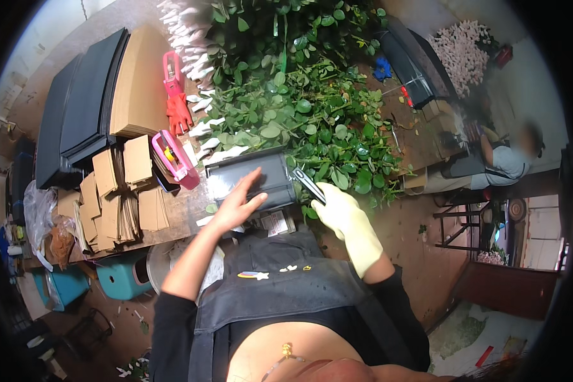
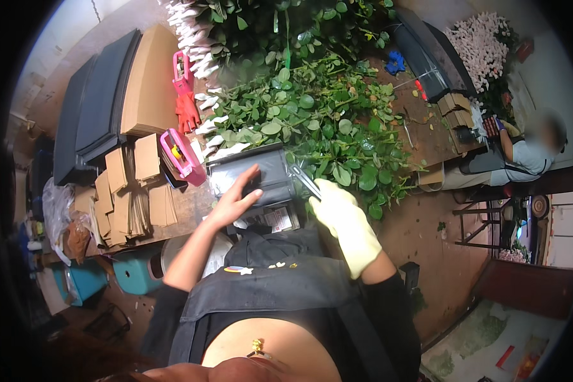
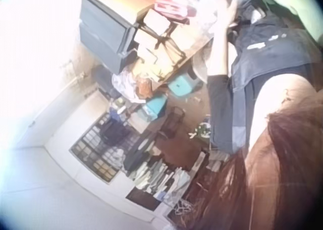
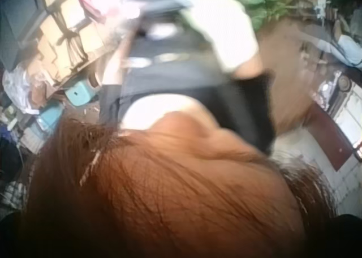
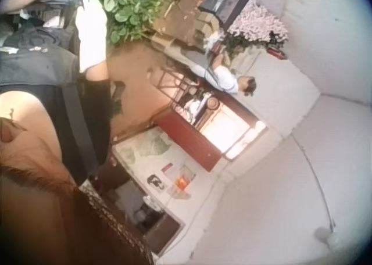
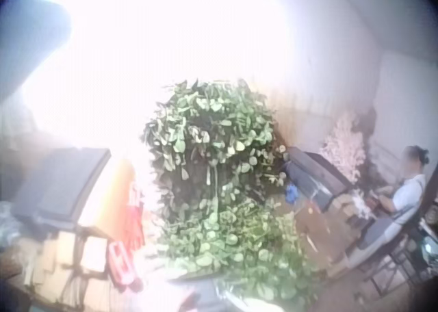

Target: The person arranges green leafy stems into a black rectangular container, using a stapler to secure the stems in place. The person repeatedly picks up stems, places them into the container, and staples them before moving to the next batch.

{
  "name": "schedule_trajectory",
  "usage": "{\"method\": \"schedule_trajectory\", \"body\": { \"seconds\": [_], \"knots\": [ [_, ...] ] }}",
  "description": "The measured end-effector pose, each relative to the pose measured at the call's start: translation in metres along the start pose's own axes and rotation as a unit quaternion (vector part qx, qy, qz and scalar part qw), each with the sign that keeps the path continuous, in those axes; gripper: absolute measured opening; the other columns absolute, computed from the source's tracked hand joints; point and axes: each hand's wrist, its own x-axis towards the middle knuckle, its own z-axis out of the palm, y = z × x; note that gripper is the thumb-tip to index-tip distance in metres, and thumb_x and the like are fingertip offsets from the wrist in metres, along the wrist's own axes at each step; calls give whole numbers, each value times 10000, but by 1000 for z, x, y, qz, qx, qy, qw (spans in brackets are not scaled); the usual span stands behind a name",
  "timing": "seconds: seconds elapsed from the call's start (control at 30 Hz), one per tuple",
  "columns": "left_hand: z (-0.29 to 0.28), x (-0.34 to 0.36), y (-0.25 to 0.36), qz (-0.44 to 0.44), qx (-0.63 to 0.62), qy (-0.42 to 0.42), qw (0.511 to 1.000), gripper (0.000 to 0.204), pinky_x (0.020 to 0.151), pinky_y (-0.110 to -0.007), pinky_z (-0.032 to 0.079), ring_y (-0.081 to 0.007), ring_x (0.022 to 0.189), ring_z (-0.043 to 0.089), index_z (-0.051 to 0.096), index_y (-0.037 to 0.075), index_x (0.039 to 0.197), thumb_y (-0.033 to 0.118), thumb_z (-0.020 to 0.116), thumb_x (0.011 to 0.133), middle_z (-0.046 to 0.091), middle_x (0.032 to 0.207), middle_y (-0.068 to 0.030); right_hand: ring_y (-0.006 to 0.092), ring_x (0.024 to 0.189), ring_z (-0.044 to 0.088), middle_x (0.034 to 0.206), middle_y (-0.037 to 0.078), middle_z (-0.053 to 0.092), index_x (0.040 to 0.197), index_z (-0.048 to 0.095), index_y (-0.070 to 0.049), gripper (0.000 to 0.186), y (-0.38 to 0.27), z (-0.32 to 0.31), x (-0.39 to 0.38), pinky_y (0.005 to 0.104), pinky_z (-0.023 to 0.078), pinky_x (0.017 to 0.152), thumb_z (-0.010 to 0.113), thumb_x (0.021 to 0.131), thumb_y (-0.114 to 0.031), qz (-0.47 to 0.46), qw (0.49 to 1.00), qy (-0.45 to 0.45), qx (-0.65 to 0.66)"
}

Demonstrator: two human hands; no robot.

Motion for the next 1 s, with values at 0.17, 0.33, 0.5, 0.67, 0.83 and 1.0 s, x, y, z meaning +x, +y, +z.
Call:
{"method": "schedule_trajectory", "body": {
  "seconds": [0.17,0.33,0.5,0.67,0.83,1.0],
  "knots": [
    [29,-54,21,-83,-387,206,895,697,1069,-352,439,-211,1231,546,275,67,1564,126,652,980,544,1338,-136,256,1343,545,1507,188,520,1585,373,-107,638,-67,31,-32,390,439,1128,647,1010,-143,-256,887,-175,341],
    [-1,-80,-16,-38,-230,414,880,731,833,-347,550,-219,950,654,270,95,1519,-3,646,900,542,1175,-133,209,1261,593,1466,158,560,1538,418,-45,555,-73,73,34,332,449,1090,590,1018,-134,-266,903,-27,336],
    [-34,-77,-119,-233,78,332,910,835,906,-491,516,-437,1051,639,266,74,1483,179,729,795,555,1197,-278,322,1340,572,1487,246,527,1531,384,39,572,9,77,90,378,470,1112,572,994,-20,-254,896,159,327],
    [-51,-58,-158,-117,202,365,901,680,1045,-479,449,-438,1210,549,377,20,1370,177,745,821,512,1299,-275,270,1345,560,1493,206,528,1516,417,25,502,-6,73,51,368,417,1159,547,1033,-22,-253,873,76,410],
    [-83,-40,-128,-127,182,497,839,274,836,-475,512,-363,937,647,630,33,1159,241,657,983,627,1068,-170,250,1333,566,1461,196,557,1497,443,27,477,-28,71,15,364,420,1155,557,1039,-40,-242,854,54,457],
    [-134,-8,-114,-315,187,370,854,459,819,-519,532,-424,959,698,742,38,995,462,566,1008,728,991,-238,245,1342,560,1459,186,561,1489,448,36,467,-51,69,-10,357,419,1159,553,1039,-30,-249,853,25,458]
  ]
}}
